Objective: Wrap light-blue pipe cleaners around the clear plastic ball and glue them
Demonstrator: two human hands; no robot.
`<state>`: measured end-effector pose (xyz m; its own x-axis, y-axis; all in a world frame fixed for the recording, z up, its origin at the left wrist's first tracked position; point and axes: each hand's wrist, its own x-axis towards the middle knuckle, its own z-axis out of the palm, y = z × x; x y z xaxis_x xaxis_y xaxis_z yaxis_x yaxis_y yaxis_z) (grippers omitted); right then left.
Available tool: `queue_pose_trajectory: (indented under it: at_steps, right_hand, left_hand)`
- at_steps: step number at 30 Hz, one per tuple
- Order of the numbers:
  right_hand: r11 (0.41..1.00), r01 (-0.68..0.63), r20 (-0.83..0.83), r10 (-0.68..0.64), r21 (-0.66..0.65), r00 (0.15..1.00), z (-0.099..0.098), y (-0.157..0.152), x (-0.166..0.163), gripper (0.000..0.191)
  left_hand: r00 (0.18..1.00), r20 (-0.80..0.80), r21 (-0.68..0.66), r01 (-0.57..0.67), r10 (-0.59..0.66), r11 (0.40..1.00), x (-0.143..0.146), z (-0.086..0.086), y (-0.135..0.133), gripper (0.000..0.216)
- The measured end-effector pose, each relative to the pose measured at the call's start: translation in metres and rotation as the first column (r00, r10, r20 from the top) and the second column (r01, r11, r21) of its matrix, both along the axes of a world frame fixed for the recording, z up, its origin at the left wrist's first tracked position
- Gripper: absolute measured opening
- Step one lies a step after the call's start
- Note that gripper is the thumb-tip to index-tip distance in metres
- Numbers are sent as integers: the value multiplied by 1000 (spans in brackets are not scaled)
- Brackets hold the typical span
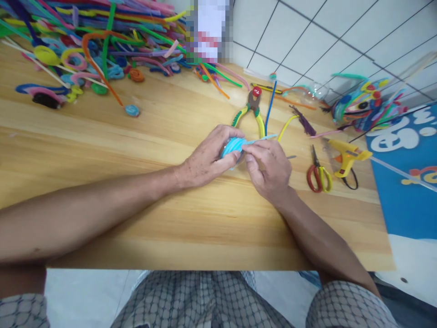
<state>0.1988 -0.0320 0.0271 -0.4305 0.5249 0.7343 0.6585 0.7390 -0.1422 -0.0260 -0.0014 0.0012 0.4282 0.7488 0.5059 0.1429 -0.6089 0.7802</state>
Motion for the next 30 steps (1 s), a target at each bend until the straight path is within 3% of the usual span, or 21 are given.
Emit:
queue_pose_trajectory:
  at_steps: [8, 30]
  right_hand:
    - [999, -3, -13, 3, -47, 1000, -4, 2, 2, 29]
    - [1000, -9, -21, 9, -4, 1000, -2, 3, 0, 22]
  left_hand:
    - [1000, 6, 1, 4, -4, 1000, 0, 0, 0, 36]
    - [1000, 6, 64, -2, 2, 998, 0, -5, 2, 38]
